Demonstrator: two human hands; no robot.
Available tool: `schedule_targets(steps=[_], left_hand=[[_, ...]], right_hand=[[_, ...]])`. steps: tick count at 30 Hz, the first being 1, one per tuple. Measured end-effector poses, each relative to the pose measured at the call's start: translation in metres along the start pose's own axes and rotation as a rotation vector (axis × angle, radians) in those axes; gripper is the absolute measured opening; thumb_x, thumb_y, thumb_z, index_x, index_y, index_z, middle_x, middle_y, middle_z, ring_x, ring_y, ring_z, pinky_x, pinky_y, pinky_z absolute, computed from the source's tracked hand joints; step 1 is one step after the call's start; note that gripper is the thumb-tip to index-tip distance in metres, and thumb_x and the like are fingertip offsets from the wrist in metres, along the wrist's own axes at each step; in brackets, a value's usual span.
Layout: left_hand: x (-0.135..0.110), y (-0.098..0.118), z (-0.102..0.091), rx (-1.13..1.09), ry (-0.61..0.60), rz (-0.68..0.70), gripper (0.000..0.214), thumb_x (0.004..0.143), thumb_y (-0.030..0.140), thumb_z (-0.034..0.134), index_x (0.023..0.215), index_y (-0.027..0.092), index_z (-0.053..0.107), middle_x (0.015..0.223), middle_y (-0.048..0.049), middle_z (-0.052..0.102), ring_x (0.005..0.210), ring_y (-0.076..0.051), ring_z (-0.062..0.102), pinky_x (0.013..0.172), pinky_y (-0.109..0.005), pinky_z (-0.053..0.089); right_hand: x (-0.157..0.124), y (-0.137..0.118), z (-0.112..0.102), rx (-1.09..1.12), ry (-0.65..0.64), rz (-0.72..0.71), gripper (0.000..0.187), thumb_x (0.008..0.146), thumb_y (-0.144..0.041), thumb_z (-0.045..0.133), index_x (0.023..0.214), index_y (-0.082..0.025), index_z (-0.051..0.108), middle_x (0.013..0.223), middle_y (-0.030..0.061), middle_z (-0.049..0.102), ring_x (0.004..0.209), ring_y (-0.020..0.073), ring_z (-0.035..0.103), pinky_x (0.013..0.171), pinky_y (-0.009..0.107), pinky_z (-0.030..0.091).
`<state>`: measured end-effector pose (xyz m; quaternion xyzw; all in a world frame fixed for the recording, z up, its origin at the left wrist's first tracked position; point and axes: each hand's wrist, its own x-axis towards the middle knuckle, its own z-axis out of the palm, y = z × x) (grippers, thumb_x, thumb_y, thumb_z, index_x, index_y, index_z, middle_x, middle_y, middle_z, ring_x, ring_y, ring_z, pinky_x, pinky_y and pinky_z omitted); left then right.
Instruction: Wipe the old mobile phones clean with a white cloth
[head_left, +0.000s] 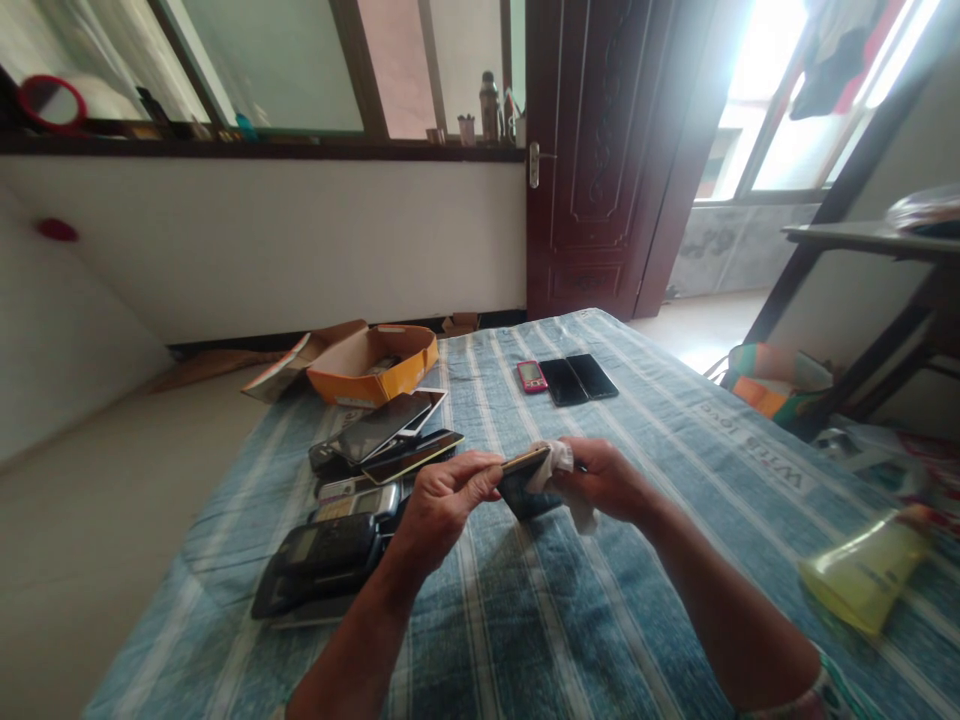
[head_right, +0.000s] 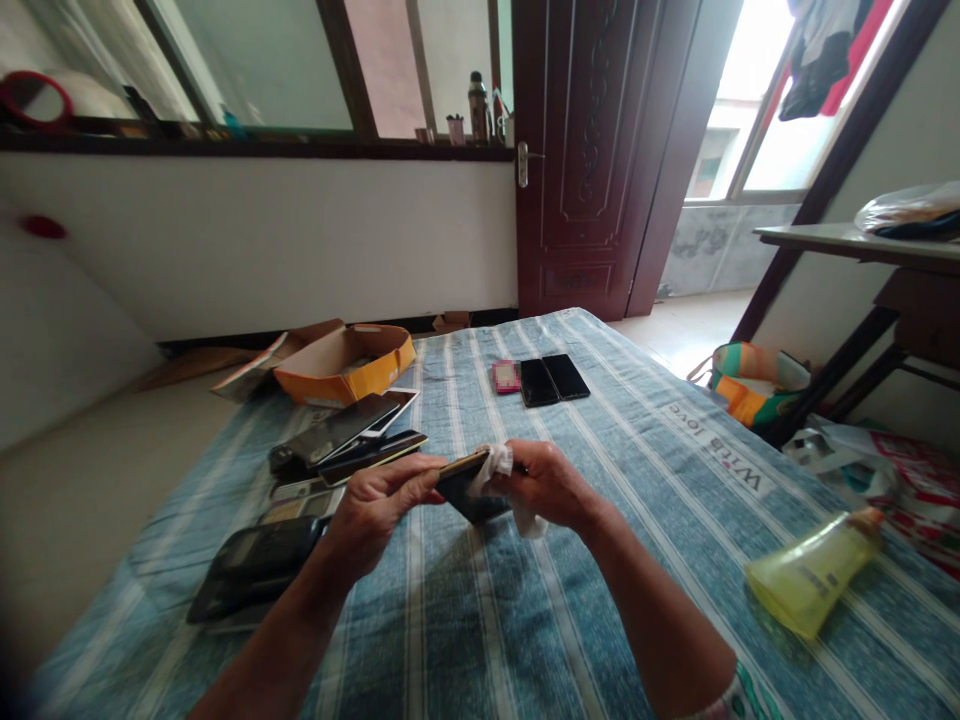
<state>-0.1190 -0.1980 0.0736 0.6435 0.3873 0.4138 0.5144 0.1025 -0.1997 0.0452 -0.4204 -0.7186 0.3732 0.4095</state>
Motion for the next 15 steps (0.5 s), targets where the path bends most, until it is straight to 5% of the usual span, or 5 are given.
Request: schedule_targets(steps=[15], left_hand=[[0.002, -0.014, 0.005, -0.167, 0.027, -0.036, 0.026, 0.078, 0.034, 0.070, 0.093, 0.014, 0.076, 0.096, -0.0090, 0.073, 0.089, -0.022, 0.066, 0.076, -0.031, 0.056]], right_hand=[[0.000, 0.002, -0.008, -0.150, 0.015, -0.082, 0.026, 0.086, -0.037, 0.058, 0.071, -0.016, 0.058, 0.068, -0.0012, 0.055, 0.063, 0.0114, 0.050, 0.058, 0.022, 0.040]])
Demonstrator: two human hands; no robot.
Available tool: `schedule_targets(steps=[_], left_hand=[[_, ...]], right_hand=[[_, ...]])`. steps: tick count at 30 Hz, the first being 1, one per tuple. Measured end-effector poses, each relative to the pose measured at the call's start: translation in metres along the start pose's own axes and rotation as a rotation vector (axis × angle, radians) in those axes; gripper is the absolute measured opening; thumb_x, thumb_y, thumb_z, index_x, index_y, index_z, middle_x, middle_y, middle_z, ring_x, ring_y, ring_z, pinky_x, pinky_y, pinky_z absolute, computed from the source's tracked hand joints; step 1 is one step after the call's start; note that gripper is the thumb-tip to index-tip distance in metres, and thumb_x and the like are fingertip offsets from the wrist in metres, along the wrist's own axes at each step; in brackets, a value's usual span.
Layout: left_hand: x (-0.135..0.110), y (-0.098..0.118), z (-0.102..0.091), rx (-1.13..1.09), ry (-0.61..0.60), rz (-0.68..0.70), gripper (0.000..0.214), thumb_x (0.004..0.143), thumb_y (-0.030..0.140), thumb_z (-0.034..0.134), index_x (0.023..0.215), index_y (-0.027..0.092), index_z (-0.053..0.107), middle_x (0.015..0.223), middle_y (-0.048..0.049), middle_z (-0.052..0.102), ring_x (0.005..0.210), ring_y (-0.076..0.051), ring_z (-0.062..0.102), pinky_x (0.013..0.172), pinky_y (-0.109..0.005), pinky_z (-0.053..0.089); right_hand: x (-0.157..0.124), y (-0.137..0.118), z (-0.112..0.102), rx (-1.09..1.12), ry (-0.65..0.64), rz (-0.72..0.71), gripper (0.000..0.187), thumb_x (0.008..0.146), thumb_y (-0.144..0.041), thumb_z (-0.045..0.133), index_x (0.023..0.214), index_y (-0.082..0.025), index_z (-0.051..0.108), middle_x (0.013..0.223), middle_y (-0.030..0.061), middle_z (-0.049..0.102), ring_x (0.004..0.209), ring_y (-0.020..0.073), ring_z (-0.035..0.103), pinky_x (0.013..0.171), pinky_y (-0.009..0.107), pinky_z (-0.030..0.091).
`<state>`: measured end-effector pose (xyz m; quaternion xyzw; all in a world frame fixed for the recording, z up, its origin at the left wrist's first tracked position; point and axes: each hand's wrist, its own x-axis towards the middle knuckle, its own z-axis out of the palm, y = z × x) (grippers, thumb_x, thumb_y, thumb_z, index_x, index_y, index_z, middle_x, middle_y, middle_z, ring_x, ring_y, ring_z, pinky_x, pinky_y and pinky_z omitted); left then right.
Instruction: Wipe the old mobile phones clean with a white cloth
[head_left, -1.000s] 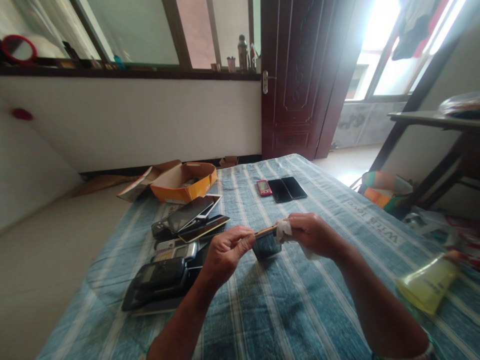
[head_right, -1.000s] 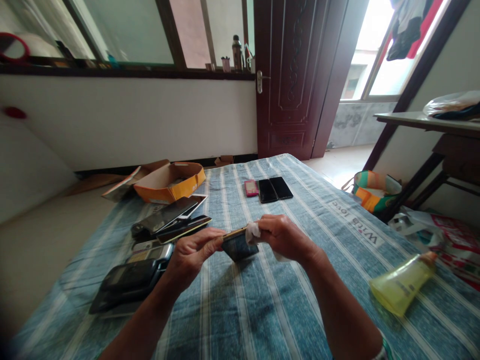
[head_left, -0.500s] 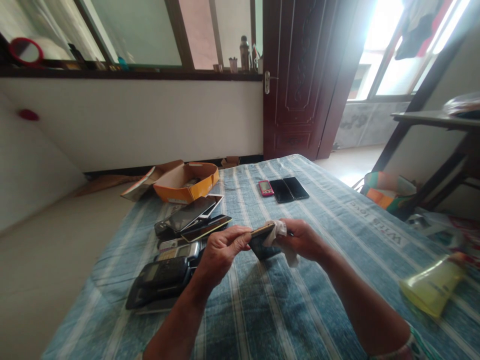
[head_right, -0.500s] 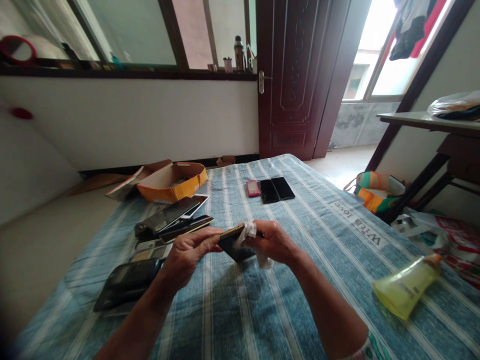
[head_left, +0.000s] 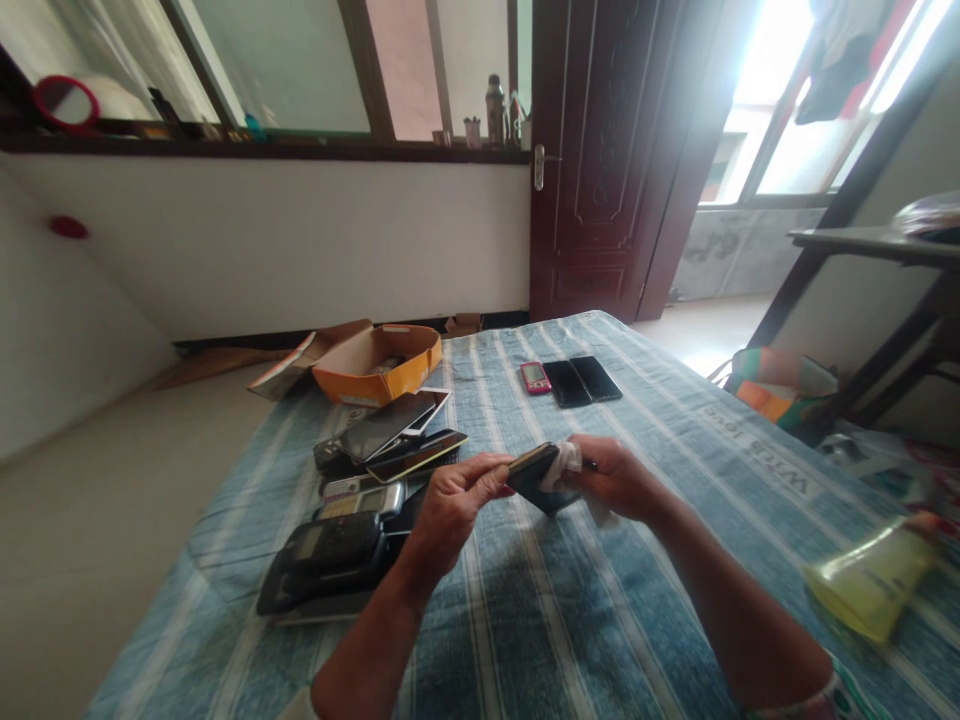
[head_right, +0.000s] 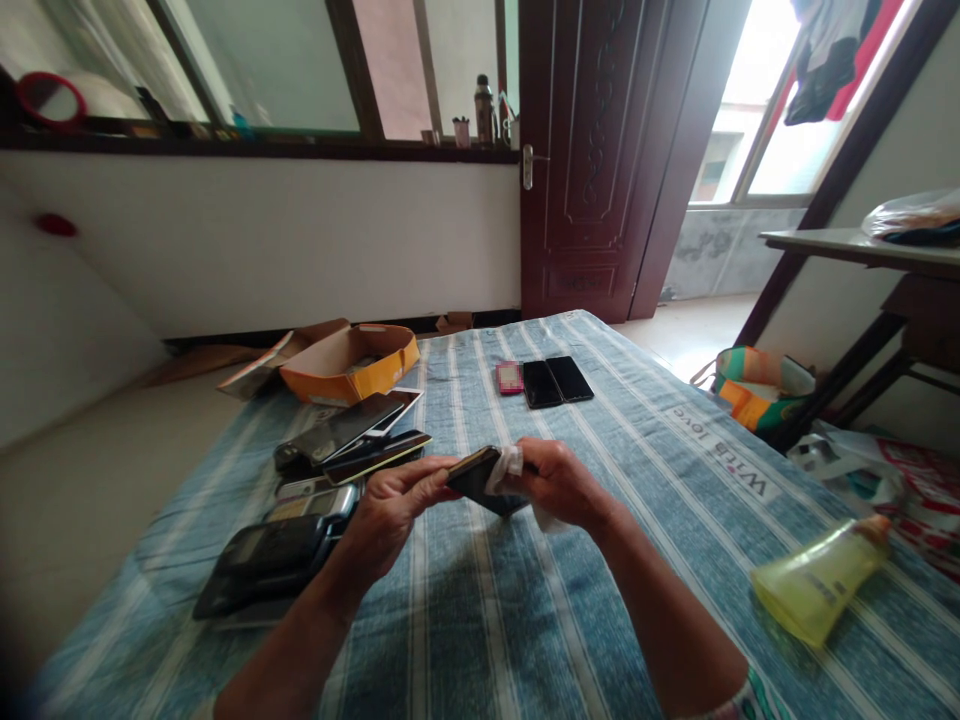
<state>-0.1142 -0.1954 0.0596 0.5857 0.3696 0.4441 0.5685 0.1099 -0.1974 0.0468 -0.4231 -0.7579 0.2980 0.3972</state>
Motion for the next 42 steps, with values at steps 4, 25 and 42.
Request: schedule_targets(steps=[4, 25, 42], left_hand=[[0.001, -0.013, 0.006, -0.010, -0.023, -0.012, 0.027, 0.080, 0.034, 0.068, 0.096, 0.014, 0.076, 0.101, -0.0101, 0.073, 0.094, -0.024, 0.065, 0.079, -0.035, 0.056], [-0.009, -0.049, 0.013, 0.507, -0.055, 0.181, 0.024, 0.081, 0.022, 0.058, 0.098, 0.015, 0.074, 0.090, -0.0074, 0.073, 0.083, -0.020, 0.067, 0.071, -0.026, 0.052], [-0.013, -0.056, 0.013, 0.569, 0.010, 0.330, 0.027, 0.091, 0.030, 0.051, 0.087, 0.015, 0.072, 0.077, -0.0058, 0.067, 0.072, -0.017, 0.063, 0.068, -0.025, 0.048]], right_hand=[[-0.003, -0.005, -0.013, -0.218, -0.068, -0.057, 0.016, 0.087, -0.019, 0.055, 0.072, -0.016, 0.058, 0.072, -0.0012, 0.054, 0.065, 0.0107, 0.051, 0.061, 0.022, 0.037], [-0.016, -0.009, 0.010, -0.804, -0.209, -0.069, 0.021, 0.084, -0.004, 0.047, 0.073, -0.017, 0.060, 0.071, 0.0007, 0.056, 0.063, 0.0124, 0.047, 0.058, 0.026, 0.025], [-0.027, 0.000, 0.040, -0.800, 0.043, -0.278, 0.026, 0.092, -0.010, 0.041, 0.104, -0.018, 0.063, 0.091, 0.0073, 0.064, 0.092, 0.0211, 0.057, 0.095, 0.041, 0.041]])
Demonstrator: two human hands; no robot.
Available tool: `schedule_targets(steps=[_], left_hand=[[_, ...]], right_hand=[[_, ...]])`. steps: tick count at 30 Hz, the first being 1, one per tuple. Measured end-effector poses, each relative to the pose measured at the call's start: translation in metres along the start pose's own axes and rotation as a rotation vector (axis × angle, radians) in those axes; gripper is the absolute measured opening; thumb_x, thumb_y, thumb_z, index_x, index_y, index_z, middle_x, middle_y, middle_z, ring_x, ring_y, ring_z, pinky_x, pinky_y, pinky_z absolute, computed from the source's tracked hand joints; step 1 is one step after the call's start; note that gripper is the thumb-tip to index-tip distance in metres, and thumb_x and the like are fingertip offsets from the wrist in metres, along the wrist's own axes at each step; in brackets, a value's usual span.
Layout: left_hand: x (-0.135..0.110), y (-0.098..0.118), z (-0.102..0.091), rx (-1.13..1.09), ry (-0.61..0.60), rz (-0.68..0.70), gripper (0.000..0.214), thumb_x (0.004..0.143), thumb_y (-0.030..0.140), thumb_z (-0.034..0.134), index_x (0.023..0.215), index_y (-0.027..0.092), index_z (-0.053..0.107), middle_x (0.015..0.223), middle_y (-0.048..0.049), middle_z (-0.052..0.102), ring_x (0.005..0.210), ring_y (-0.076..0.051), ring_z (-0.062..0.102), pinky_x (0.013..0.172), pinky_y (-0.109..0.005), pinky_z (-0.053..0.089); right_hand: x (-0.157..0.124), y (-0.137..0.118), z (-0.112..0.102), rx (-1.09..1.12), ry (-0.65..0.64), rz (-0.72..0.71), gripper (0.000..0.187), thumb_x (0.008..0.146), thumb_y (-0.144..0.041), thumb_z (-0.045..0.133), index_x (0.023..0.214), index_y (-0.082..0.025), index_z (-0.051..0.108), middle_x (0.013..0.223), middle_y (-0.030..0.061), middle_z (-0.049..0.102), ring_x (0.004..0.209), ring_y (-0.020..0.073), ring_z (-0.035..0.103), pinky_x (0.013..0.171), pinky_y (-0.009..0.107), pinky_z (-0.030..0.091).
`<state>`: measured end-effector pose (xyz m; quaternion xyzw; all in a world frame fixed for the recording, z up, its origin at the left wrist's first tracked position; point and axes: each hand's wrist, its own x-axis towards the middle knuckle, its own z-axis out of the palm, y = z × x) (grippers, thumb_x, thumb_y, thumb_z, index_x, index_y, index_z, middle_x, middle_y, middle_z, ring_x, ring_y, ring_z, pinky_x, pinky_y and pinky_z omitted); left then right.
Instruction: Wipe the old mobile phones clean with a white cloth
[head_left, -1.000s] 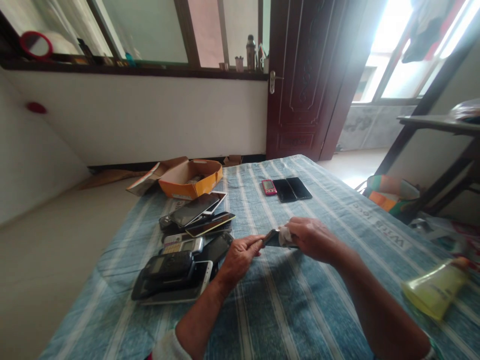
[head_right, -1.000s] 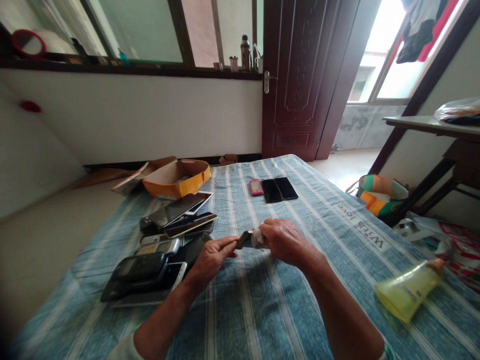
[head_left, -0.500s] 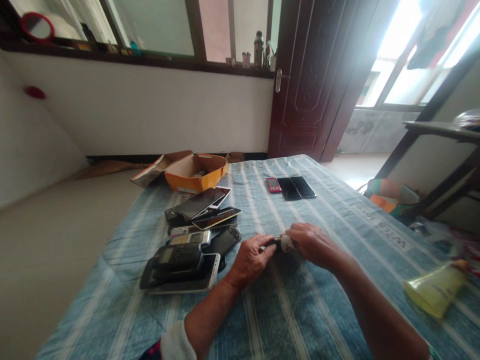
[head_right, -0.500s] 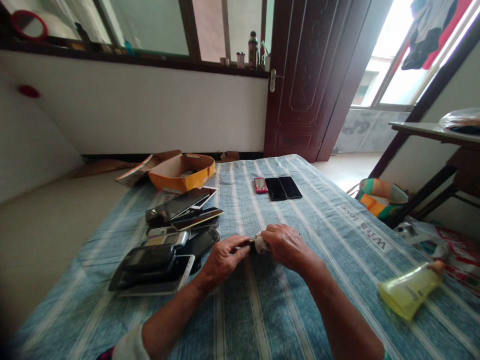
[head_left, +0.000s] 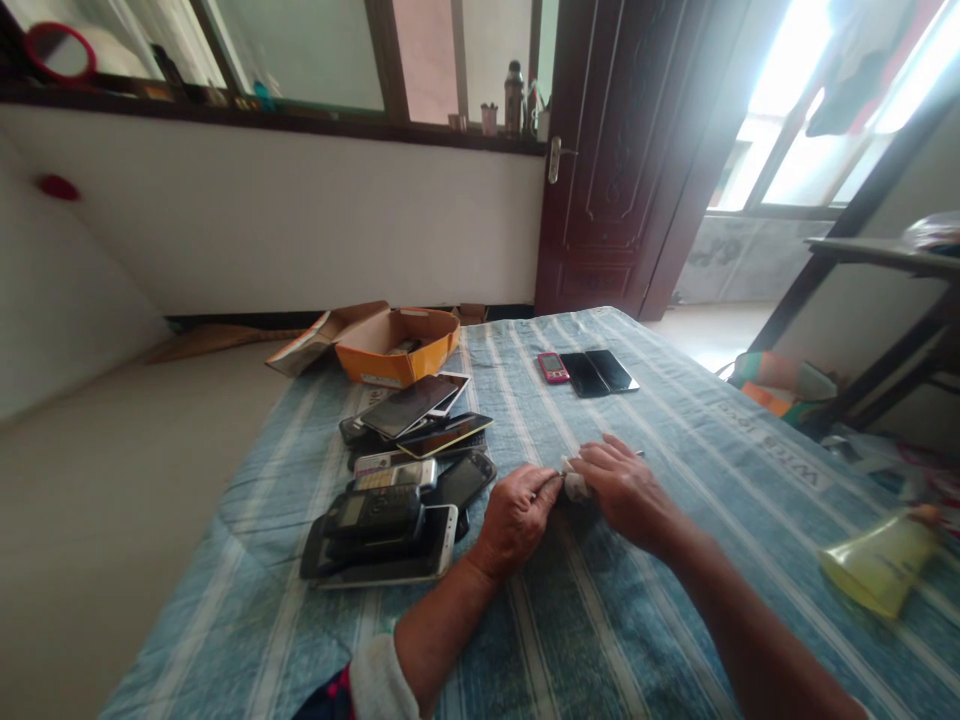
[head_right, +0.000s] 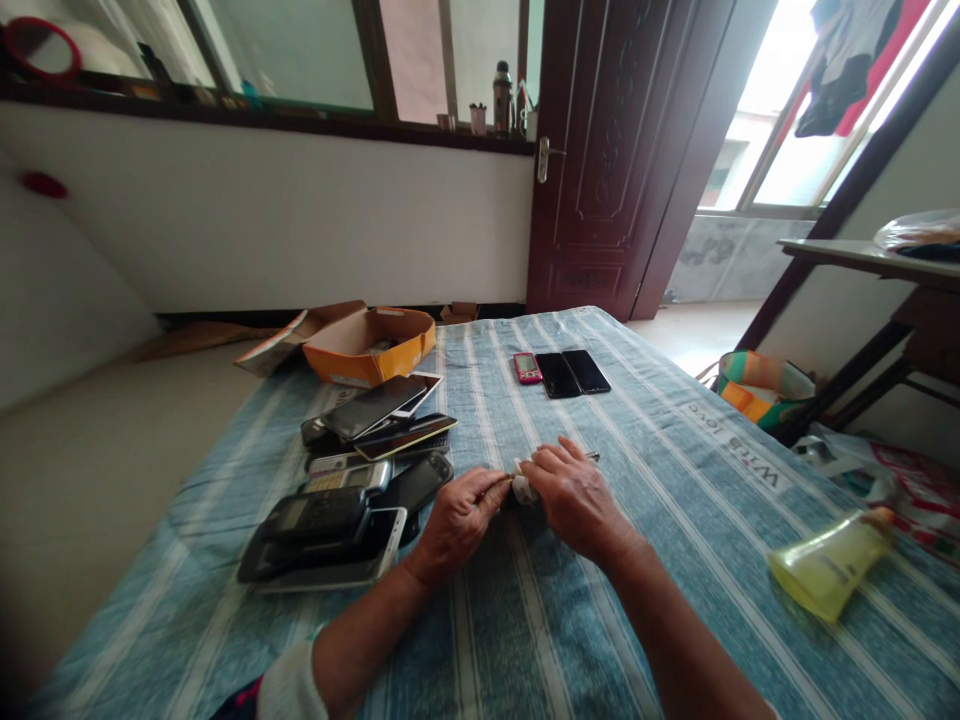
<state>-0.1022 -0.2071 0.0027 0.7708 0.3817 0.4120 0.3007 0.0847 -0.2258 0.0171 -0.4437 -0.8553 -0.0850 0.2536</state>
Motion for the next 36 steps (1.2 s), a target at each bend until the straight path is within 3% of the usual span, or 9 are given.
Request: schedule_targets(steps=[7, 16, 22, 28, 36], left_hand=[[-0.002, -0.002, 0.004, 0.022, 0.025, 0.008, 0.026, 0.092, 0.027, 0.050, 0.083, 0.014, 0.070, 0.073, -0.0051, 0.063, 0.069, -0.017, 0.060, 0.066, -0.026, 0.048], [-0.005, -0.001, 0.006, -0.026, 0.051, 0.029, 0.020, 0.090, 0.020, 0.052, 0.090, 0.015, 0.071, 0.080, -0.0066, 0.070, 0.076, -0.018, 0.065, 0.071, -0.026, 0.050], [-0.005, 0.001, 0.006, -0.068, 0.046, -0.008, 0.019, 0.089, 0.020, 0.053, 0.088, 0.015, 0.072, 0.080, -0.0059, 0.072, 0.073, -0.017, 0.066, 0.069, -0.025, 0.050], [-0.005, 0.002, 0.005, -0.075, 0.036, -0.033, 0.020, 0.089, 0.025, 0.054, 0.086, 0.016, 0.072, 0.082, -0.0066, 0.073, 0.076, -0.018, 0.066, 0.071, -0.026, 0.051], [-0.005, 0.001, 0.004, -0.044, 0.036, -0.051, 0.021, 0.089, 0.025, 0.054, 0.082, 0.016, 0.071, 0.077, -0.0056, 0.071, 0.075, -0.018, 0.066, 0.069, -0.025, 0.050]], right_hand=[[-0.004, -0.017, 0.012, 0.012, 0.079, 0.034, 0.038, 0.085, -0.008, 0.046, 0.120, -0.015, 0.058, 0.109, 0.0107, 0.065, 0.115, 0.0261, 0.053, 0.107, 0.050, 0.035], [-0.005, -0.020, 0.012, 0.059, 0.099, 0.026, 0.030, 0.093, -0.021, 0.049, 0.120, -0.016, 0.059, 0.109, 0.0107, 0.066, 0.108, 0.0246, 0.057, 0.103, 0.049, 0.041], [-0.007, -0.016, 0.018, 0.079, 0.159, 0.011, 0.032, 0.093, -0.017, 0.046, 0.122, -0.018, 0.058, 0.109, 0.0104, 0.066, 0.108, 0.0243, 0.058, 0.101, 0.048, 0.042], [-0.007, -0.009, 0.014, 0.097, 0.137, -0.003, 0.029, 0.092, -0.014, 0.043, 0.113, -0.019, 0.062, 0.103, 0.0095, 0.067, 0.101, 0.0225, 0.061, 0.099, 0.046, 0.043], [-0.021, 0.023, 0.006, 0.106, 0.128, 0.065, 0.022, 0.094, -0.018, 0.043, 0.098, -0.020, 0.065, 0.102, 0.0066, 0.069, 0.103, 0.0207, 0.062, 0.106, 0.049, 0.035]])
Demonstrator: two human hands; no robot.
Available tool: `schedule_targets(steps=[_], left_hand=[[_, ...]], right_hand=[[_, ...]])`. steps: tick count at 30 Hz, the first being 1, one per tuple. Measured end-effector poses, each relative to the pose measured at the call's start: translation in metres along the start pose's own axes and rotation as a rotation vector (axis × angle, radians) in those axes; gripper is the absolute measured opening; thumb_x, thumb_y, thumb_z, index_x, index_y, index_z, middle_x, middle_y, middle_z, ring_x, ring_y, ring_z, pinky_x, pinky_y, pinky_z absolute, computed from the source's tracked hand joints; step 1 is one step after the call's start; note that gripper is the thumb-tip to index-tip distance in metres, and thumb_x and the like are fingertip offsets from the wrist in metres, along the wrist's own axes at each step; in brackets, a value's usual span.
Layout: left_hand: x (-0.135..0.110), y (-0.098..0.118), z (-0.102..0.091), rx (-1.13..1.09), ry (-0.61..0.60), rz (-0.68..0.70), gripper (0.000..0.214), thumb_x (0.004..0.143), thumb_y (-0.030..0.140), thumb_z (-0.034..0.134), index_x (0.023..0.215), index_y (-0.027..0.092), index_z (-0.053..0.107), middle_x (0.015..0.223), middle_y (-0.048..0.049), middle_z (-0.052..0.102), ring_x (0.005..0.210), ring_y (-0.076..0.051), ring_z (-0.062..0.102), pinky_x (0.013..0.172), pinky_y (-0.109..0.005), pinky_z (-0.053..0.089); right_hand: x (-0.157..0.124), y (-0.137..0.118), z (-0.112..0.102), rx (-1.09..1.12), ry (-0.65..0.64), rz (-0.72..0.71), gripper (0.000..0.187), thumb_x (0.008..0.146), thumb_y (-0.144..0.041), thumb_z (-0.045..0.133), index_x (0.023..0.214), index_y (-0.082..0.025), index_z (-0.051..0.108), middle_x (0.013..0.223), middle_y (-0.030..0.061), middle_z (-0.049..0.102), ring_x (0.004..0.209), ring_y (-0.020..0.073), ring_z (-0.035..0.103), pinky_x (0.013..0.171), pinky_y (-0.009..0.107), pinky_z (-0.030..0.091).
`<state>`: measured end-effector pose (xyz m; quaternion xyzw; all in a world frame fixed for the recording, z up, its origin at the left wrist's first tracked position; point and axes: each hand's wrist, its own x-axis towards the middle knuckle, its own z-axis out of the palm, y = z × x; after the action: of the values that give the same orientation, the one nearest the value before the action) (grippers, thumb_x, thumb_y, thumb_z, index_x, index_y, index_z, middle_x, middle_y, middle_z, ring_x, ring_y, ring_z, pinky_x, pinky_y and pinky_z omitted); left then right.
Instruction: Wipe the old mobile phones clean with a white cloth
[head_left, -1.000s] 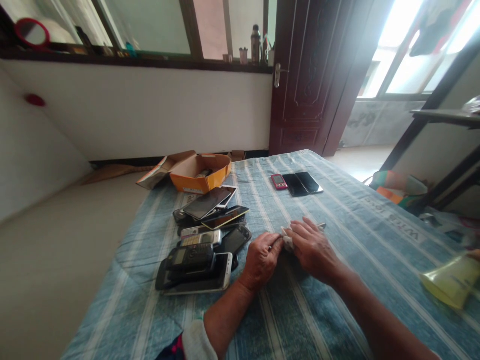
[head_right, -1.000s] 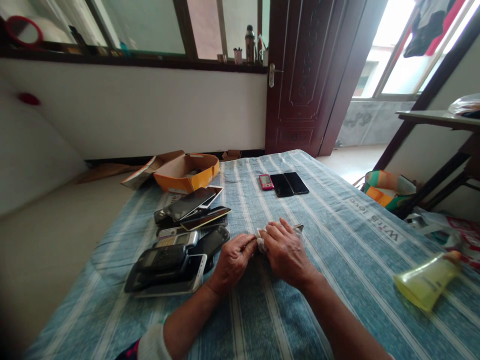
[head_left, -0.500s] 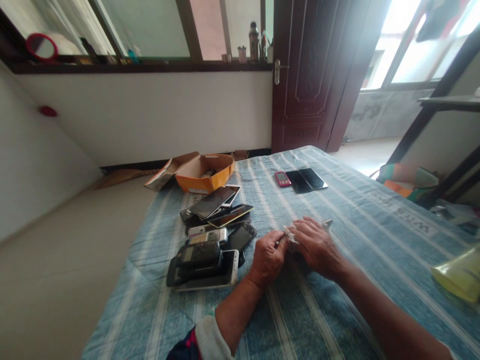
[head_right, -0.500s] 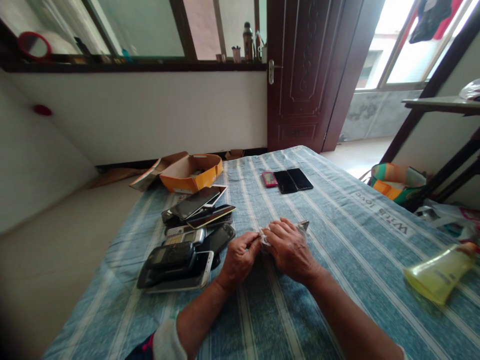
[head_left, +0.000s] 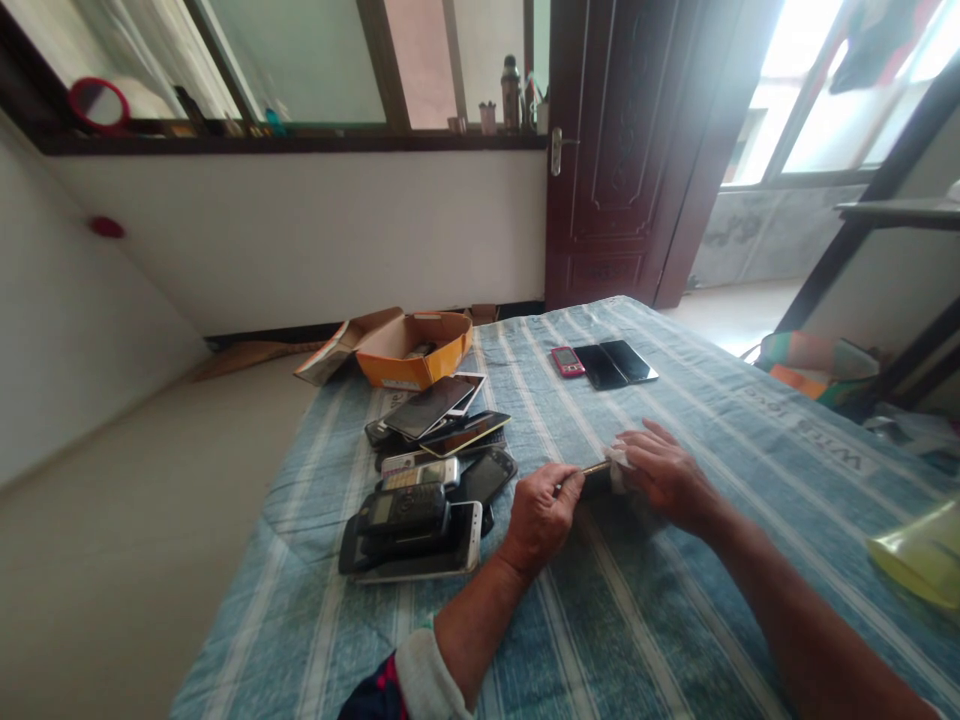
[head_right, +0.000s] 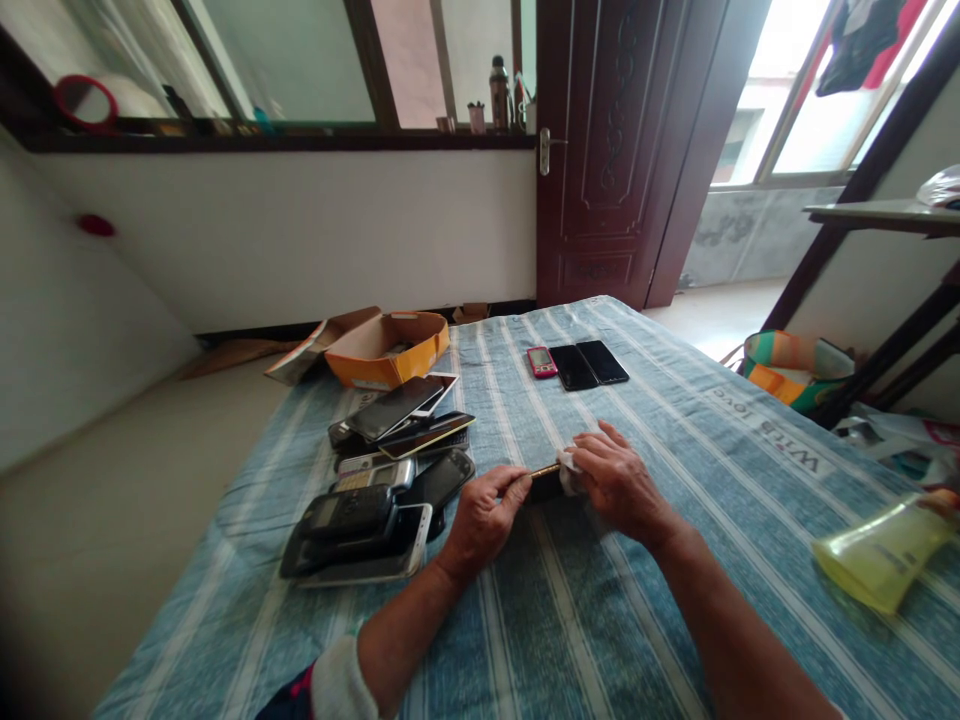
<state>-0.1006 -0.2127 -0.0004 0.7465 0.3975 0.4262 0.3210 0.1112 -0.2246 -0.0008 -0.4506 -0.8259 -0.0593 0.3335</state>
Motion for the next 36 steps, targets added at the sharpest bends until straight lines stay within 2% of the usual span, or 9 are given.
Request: schedule_targets(steps=[4, 9, 13, 16, 20, 24, 28, 36], left_hand=[[0.000, -0.001, 0.001, -0.005, 0.001, -0.002, 0.022, 0.089, 0.025, 0.054, 0.082, 0.015, 0.071, 0.077, -0.0061, 0.071, 0.075, -0.018, 0.066, 0.068, -0.025, 0.050], [0.001, -0.003, 0.001, -0.019, 0.010, -0.010, 0.023, 0.089, 0.027, 0.054, 0.082, 0.015, 0.072, 0.076, -0.0057, 0.071, 0.075, -0.018, 0.066, 0.068, -0.025, 0.051], [0.001, -0.003, 0.001, -0.041, 0.004, -0.012, 0.022, 0.089, 0.027, 0.055, 0.083, 0.016, 0.072, 0.077, -0.0053, 0.072, 0.075, -0.018, 0.066, 0.067, -0.024, 0.051], [0.001, -0.001, 0.000, -0.059, -0.005, 0.000, 0.021, 0.088, 0.026, 0.055, 0.085, 0.015, 0.072, 0.081, -0.0063, 0.072, 0.076, -0.018, 0.066, 0.069, -0.025, 0.051], [0.000, 0.001, -0.001, -0.069, -0.024, 0.020, 0.021, 0.090, 0.026, 0.054, 0.090, 0.016, 0.073, 0.082, -0.0061, 0.073, 0.075, -0.017, 0.066, 0.070, -0.026, 0.052], [-0.001, 0.001, -0.002, -0.051, -0.026, 0.034, 0.021, 0.090, 0.026, 0.054, 0.088, 0.016, 0.073, 0.082, -0.0062, 0.072, 0.077, -0.018, 0.066, 0.071, -0.026, 0.051], [-0.001, 0.002, -0.003, -0.041, -0.028, 0.043, 0.020, 0.089, 0.025, 0.054, 0.084, 0.016, 0.071, 0.080, -0.0060, 0.071, 0.076, -0.018, 0.065, 0.071, -0.025, 0.051], [-0.001, -0.001, -0.003, -0.013, -0.040, 0.029, 0.020, 0.088, 0.026, 0.054, 0.079, 0.017, 0.069, 0.075, -0.0027, 0.067, 0.072, -0.016, 0.062, 0.067, -0.023, 0.048]], right_hand=[[-0.007, 0.015, -0.005, 0.008, -0.017, 0.053, 0.021, 0.095, -0.020, 0.045, 0.090, -0.020, 0.065, 0.103, 0.0058, 0.070, 0.109, 0.0218, 0.061, 0.107, 0.050, 0.033], [-0.007, 0.018, -0.004, 0.009, 0.020, 0.061, 0.021, 0.094, -0.020, 0.045, 0.094, -0.020, 0.066, 0.103, 0.0074, 0.069, 0.108, 0.0227, 0.061, 0.102, 0.048, 0.039], [0.001, 0.001, 0.004, 0.023, 0.048, 0.002, 0.019, 0.091, -0.016, 0.047, 0.095, -0.019, 0.066, 0.101, 0.0081, 0.069, 0.104, 0.0224, 0.062, 0.101, 0.046, 0.043], [0.008, -0.019, 0.010, 0.055, 0.065, -0.047, 0.024, 0.089, -0.011, 0.046, 0.099, -0.018, 0.066, 0.110, 0.0107, 0.068, 0.108, 0.0227, 0.061, 0.098, 0.043, 0.046], [0.012, -0.036, 0.014, 0.091, 0.072, -0.013, 0.027, 0.089, -0.011, 0.045, 0.102, -0.019, 0.067, 0.129, 0.0130, 0.059, 0.116, 0.0242, 0.058, 0.094, 0.041, 0.050], [0.014, -0.037, 0.014, 0.183, 0.107, -0.037, 0.028, 0.089, -0.009, 0.046, 0.101, -0.021, 0.068, 0.109, 0.0089, 0.069, 0.102, 0.0210, 0.064, 0.089, 0.037, 0.052], [0.017, -0.037, 0.015, 0.245, 0.129, -0.049, 0.024, 0.090, -0.009, 0.047, 0.093, -0.020, 0.067, 0.090, 0.0069, 0.070, 0.090, 0.0190, 0.065, 0.083, 0.033, 0.052], [0.017, -0.044, 0.022, 0.217, 0.215, -0.044, 0.029, 0.090, -0.009, 0.041, 0.092, -0.020, 0.068, 0.085, 0.0062, 0.069, 0.081, 0.0165, 0.064, 0.087, 0.034, 0.050]])
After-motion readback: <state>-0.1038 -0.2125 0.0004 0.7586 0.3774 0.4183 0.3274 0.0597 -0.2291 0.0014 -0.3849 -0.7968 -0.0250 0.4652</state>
